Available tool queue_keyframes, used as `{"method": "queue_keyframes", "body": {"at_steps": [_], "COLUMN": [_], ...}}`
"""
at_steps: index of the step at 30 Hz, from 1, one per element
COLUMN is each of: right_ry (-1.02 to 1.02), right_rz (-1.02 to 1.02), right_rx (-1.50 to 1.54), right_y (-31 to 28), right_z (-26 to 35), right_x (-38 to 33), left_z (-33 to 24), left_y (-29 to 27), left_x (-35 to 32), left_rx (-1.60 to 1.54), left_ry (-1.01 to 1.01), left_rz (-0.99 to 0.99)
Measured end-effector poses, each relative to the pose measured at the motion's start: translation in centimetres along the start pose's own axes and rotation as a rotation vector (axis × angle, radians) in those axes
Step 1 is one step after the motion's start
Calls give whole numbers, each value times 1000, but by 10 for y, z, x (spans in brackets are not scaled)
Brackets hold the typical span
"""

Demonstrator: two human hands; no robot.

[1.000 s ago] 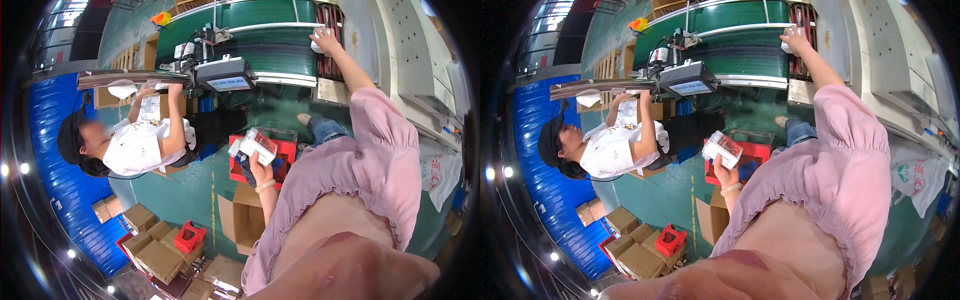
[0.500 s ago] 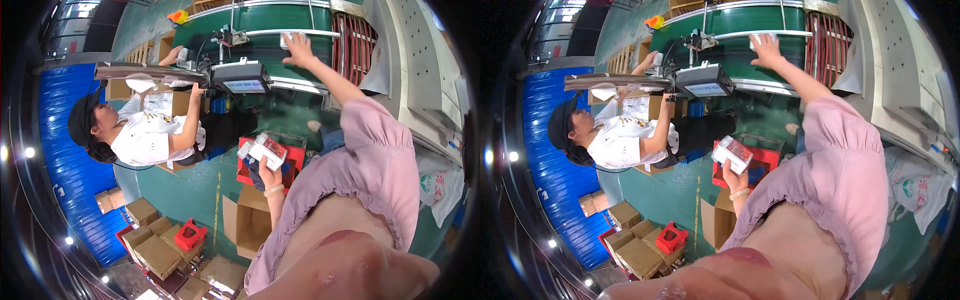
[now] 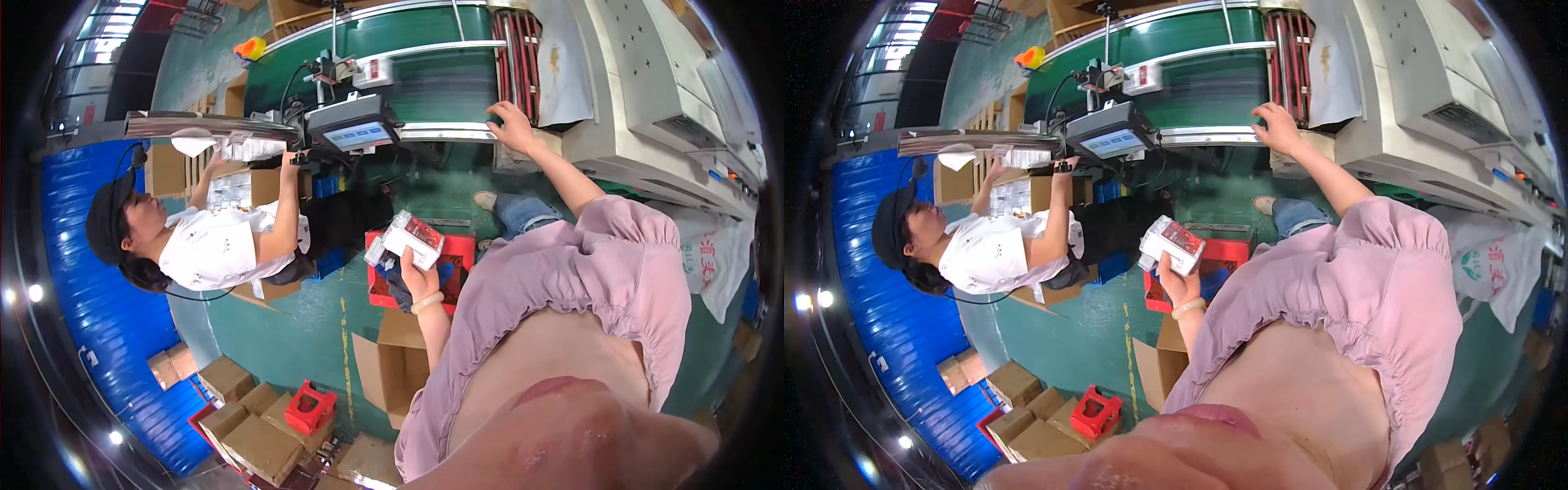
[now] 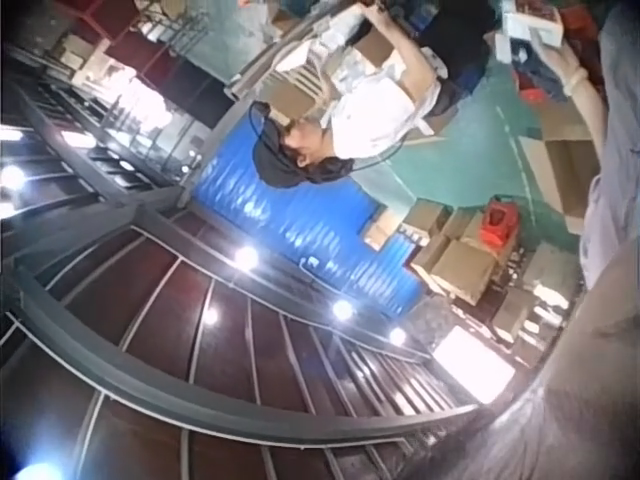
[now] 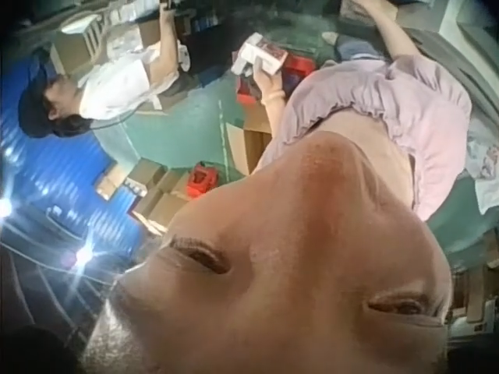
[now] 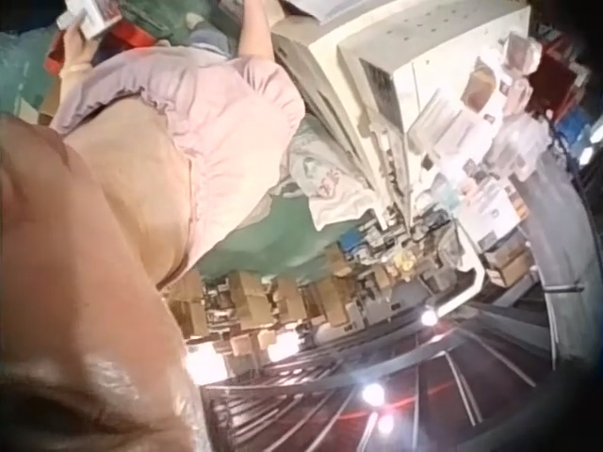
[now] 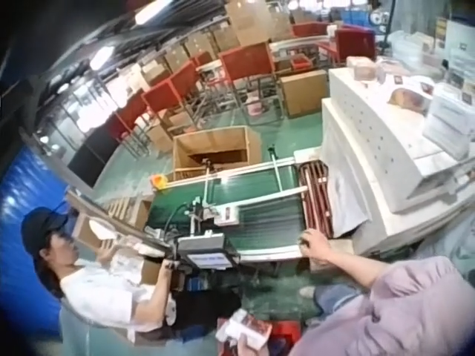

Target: Packing small white product boxes into larger cardboard shipping boxes at a workstation.

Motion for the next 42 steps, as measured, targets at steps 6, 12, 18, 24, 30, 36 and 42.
{"method": "queue_keyframes", "body": {"at_steps": [6, 12, 18, 24, 30, 36, 42], "right_ry": [80, -14, -75, -40, -51, -176, 45], "right_rz": [1, -49, -32, 411, 850, 871, 534], "right_rx": [55, -35, -55, -482, -784, -720, -635], "right_y": [-9, -9, 0, 21, 8, 3, 29], "right_z": [-18, -12, -10, -28, -106, -86, -87], "right_x": [-14, -9, 31, 80, 103, 121, 147], "left_z": [3, 2, 4, 6, 2, 0, 8], "left_y": [14, 12, 0, -9, -8, -18, -12], "left_x": [7, 6, 3, 3, 0, -5, 6], "left_rx": [54, 59, 38, 21, -14, -56, -23], "left_ry": [-24, -32, -74, -72, -27, -4, -55], "left_rz": [58, 46, 23, -51, -99, -169, -168]}}
Point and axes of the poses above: each hand's wrist, its own x-axis towards the middle knuckle, its own y-axis out of the palm, z = x × y, the point moved 7 cm from there along x, towards the middle knuckle, and after that the axes turned 13 degrees about -y, right-handed, at the moved point
